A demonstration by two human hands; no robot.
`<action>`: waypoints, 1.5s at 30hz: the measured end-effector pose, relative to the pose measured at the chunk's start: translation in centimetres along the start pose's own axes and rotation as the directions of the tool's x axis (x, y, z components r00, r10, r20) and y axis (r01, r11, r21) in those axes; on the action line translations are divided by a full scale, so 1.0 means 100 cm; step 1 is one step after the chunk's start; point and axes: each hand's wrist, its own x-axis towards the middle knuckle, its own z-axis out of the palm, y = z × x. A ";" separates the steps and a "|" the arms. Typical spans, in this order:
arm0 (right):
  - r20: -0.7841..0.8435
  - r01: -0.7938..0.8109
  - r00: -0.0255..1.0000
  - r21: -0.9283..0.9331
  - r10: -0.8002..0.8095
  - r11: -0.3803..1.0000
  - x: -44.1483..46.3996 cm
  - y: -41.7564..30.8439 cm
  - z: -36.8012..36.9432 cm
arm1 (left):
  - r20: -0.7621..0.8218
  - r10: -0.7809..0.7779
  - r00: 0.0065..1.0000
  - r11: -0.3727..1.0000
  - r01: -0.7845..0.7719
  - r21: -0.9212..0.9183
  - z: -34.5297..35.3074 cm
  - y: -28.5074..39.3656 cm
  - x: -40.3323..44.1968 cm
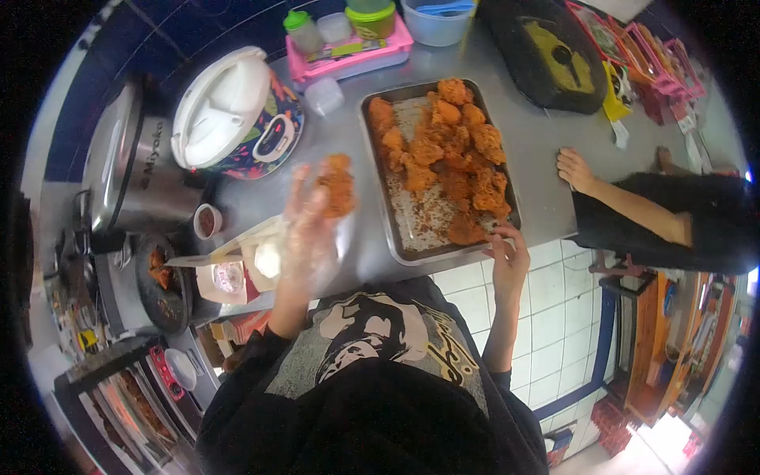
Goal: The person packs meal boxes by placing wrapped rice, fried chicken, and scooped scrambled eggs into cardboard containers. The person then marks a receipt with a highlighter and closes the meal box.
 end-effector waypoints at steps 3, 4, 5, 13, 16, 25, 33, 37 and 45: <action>0.012 0.007 1.000 -0.031 -0.007 0.999 0.006 0.002 0.002 | -0.068 0.392 0.917 0.917 -0.384 0.109 -0.040 0.073 -0.017; 0.016 0.034 0.999 -0.019 -0.034 0.999 0.005 0.001 0.005 | -0.181 0.516 0.837 0.851 -0.478 0.217 -0.043 0.107 -0.030; 0.057 0.019 0.998 0.001 -0.019 1.000 0.009 0.007 0.000 | -0.280 0.640 0.716 0.763 -0.550 0.339 -0.051 0.140 -0.047; 0.116 0.047 0.992 -0.047 -0.042 0.998 0.017 0.015 0.011 | -0.472 0.880 0.042 0.474 -0.085 0.876 -0.352 0.288 -0.165; 0.121 0.029 0.992 -0.084 -0.018 0.996 0.018 0.016 0.017 | -0.495 0.847 0.192 0.520 -0.113 0.846 -0.429 0.291 -0.164; 0.070 0.058 0.996 -0.106 -0.051 0.993 0.000 -0.004 0.044 | -0.076 0.929 0.362 0.170 -0.235 0.957 -0.137 0.233 -0.031; -0.015 -0.056 0.998 -0.024 0.055 0.998 -0.019 0.004 0.011 | 0.660 -0.044 0.750 -0.326 -0.636 0.700 0.025 -0.066 0.134; -0.095 -0.103 0.990 -0.011 0.102 0.995 -0.036 0.009 -0.011 | 0.217 -0.532 0.818 -0.647 -0.558 0.520 0.027 -0.118 0.180; -0.142 -0.116 0.983 0.007 0.116 0.993 -0.021 0.019 -0.038 | 0.516 -0.002 0.857 -0.572 -0.424 0.702 -0.015 -0.094 0.143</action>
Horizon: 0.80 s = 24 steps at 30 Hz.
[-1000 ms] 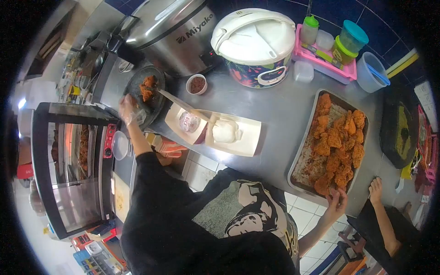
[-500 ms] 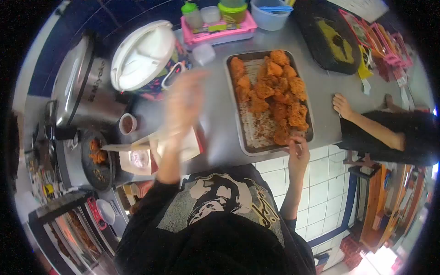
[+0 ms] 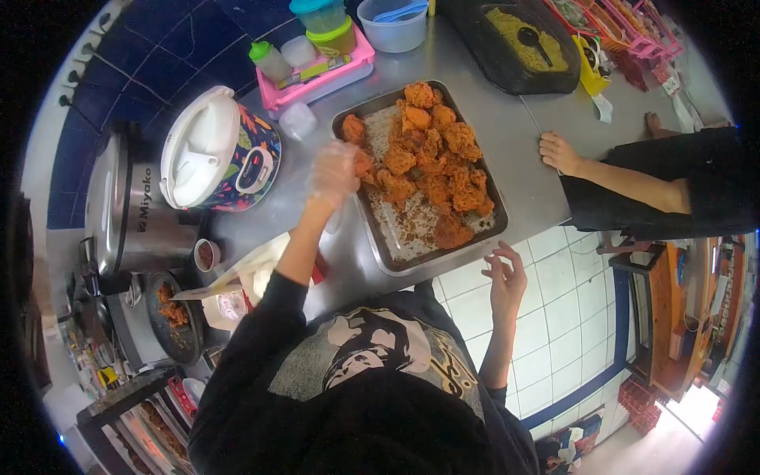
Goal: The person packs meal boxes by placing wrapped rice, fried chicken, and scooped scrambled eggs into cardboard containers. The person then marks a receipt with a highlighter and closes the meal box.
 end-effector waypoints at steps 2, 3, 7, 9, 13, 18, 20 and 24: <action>0.008 0.002 1.000 0.007 -0.003 1.000 0.010 -0.005 0.001 | -0.044 -0.048 0.998 0.969 0.036 -0.244 -0.003 -0.002 -0.019; 0.017 0.025 1.000 0.014 -0.025 1.000 0.015 -0.006 0.002 | -0.076 -0.105 0.992 0.878 0.056 -0.476 -0.003 -0.004 -0.026; 0.035 0.051 0.998 0.004 -0.051 0.999 0.023 -0.012 0.007 | 0.376 -0.281 0.883 0.583 0.468 -0.664 -0.013 -0.003 -0.050; 0.044 0.050 0.998 0.003 -0.050 0.999 0.024 -0.012 0.009 | 0.392 -0.169 0.904 0.299 0.426 -0.854 -0.006 -0.008 -0.059; 0.056 0.040 0.998 -0.004 -0.040 0.999 0.022 -0.011 0.013 | 0.571 -0.079 0.817 -0.415 0.494 -0.764 -0.051 0.008 -0.052; 0.078 0.054 0.996 -0.043 -0.050 0.998 0.022 -0.012 0.016 | 0.511 -0.103 0.854 -0.466 0.412 -0.783 -0.028 0.017 -0.051; 0.066 0.046 0.997 -0.038 -0.044 0.998 0.021 -0.016 0.018 | 0.460 -0.093 0.883 -0.400 0.390 -0.829 -0.030 0.020 -0.048; 0.071 0.035 0.997 -0.036 -0.033 0.999 0.019 -0.013 0.016 | 0.414 -0.100 0.905 -0.233 0.384 -0.894 -0.024 0.024 -0.046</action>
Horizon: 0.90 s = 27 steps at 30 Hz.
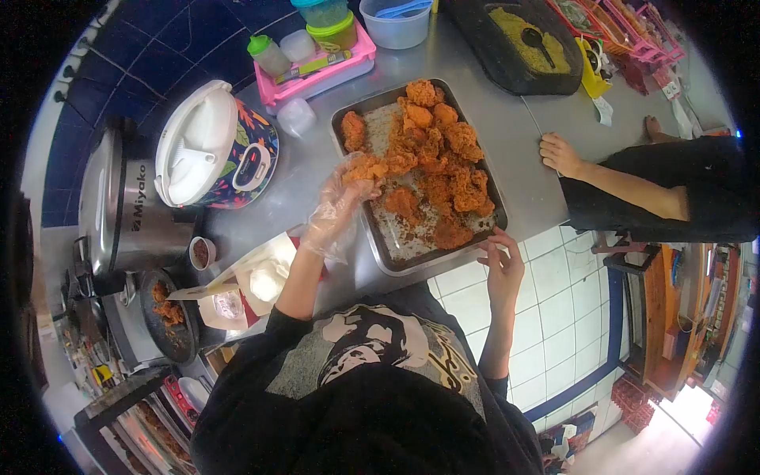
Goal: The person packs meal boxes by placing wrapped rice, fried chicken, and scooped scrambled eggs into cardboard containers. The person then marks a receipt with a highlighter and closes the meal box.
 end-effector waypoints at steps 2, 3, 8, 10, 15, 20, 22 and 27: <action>-0.009 -0.009 1.000 0.006 0.009 1.000 -0.002 0.001 0.000 | -0.017 -0.010 1.000 1.000 0.009 -0.027 0.004 -0.001 0.000; -0.010 -0.008 1.000 0.007 0.008 1.000 -0.002 0.001 0.000 | -0.034 -0.020 0.999 0.998 0.018 -0.054 0.006 -0.002 0.000; -0.008 -0.006 1.000 0.029 0.006 1.000 -0.003 0.004 0.001 | 0.013 -0.011 1.000 0.989 0.013 -0.146 0.017 0.010 -0.007; -0.009 -0.006 1.000 0.025 0.006 1.000 -0.003 0.003 0.002 | 0.018 -0.042 0.999 0.961 0.046 -0.274 0.020 0.012 -0.007; -0.003 0.003 1.000 0.040 -0.003 0.999 -0.002 0.003 0.008 | -0.047 -0.144 0.988 0.860 0.102 -0.500 0.029 0.017 -0.004; 0.004 -0.015 1.000 0.044 0.014 0.999 -0.002 0.000 0.011 | -0.088 -0.022 0.996 0.979 0.003 -0.205 0.033 0.010 -0.010; 0.008 -0.019 1.000 0.035 0.019 0.999 -0.003 0.000 0.011 | -0.096 0.010 0.995 0.986 -0.025 -0.165 0.034 0.009 -0.012; 0.007 -0.025 1.000 0.011 0.025 1.000 -0.002 -0.003 0.013 | -0.032 0.007 0.999 0.989 -0.012 -0.145 0.041 0.024 -0.017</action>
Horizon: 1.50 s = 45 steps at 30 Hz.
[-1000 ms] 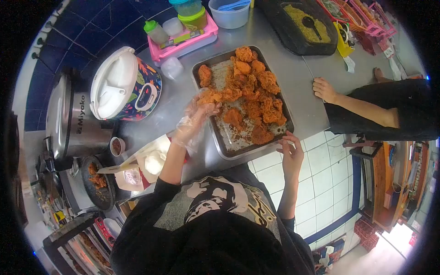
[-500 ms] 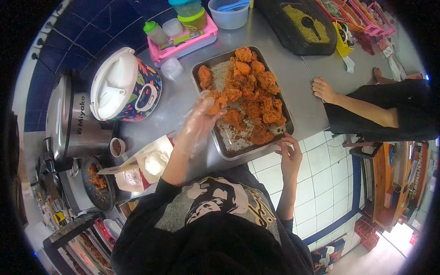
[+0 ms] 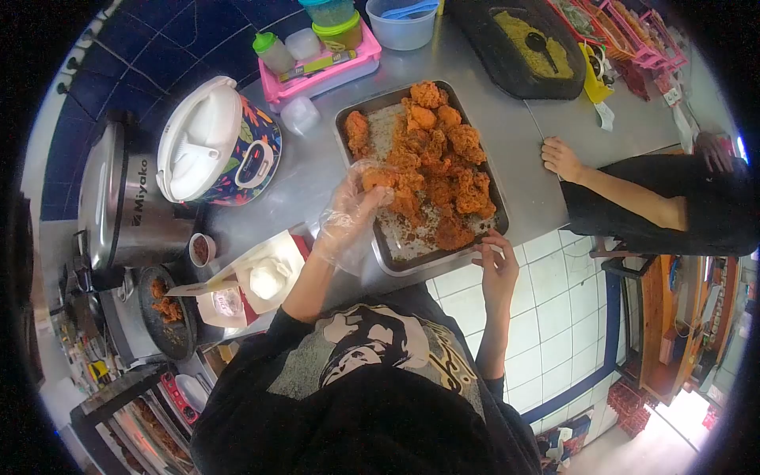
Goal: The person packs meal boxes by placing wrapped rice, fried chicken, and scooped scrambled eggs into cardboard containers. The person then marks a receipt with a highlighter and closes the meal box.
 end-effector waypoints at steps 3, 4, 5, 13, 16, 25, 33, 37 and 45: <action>0.002 0.008 1.000 0.020 -0.008 1.000 0.000 0.002 0.000 | 0.067 -0.020 0.998 1.000 0.020 -0.004 -0.005 -0.005 0.002; 0.006 0.009 1.000 0.027 -0.009 1.000 0.000 0.002 0.000 | 0.062 -0.017 0.998 1.000 0.017 -0.006 -0.003 -0.002 0.000; 0.012 0.010 1.000 0.032 -0.011 0.999 0.000 0.003 0.000 | -0.004 -0.077 0.997 0.996 0.077 -0.046 0.002 0.003 -0.003; 0.057 -0.002 0.998 0.015 0.001 1.000 0.000 0.004 0.000 | -0.072 -0.049 0.996 0.998 0.046 -0.037 -0.001 -0.005 -0.014; 0.070 0.003 0.998 0.018 -0.004 1.000 0.002 0.003 0.000 | -0.154 -0.125 0.980 0.981 0.099 -0.165 -0.004 -0.004 -0.016; 0.099 0.031 0.994 0.052 -0.036 0.998 0.007 0.004 0.006 | 0.005 -0.148 0.989 0.927 0.140 -0.349 -0.016 0.002 -0.029; 0.126 0.023 0.991 0.083 -0.034 0.996 0.008 0.007 0.006 | 0.045 -0.083 0.996 0.915 0.094 -0.392 -0.013 0.006 -0.035; 0.120 0.012 0.993 0.057 -0.019 0.998 0.008 0.005 0.007 | 0.069 -0.052 0.996 0.895 0.077 -0.439 -0.001 0.025 -0.046; 0.177 0.088 0.980 0.007 -0.088 0.996 0.020 0.004 0.010 | -0.011 -0.060 0.998 0.998 0.060 0.024 0.012 0.070 -0.086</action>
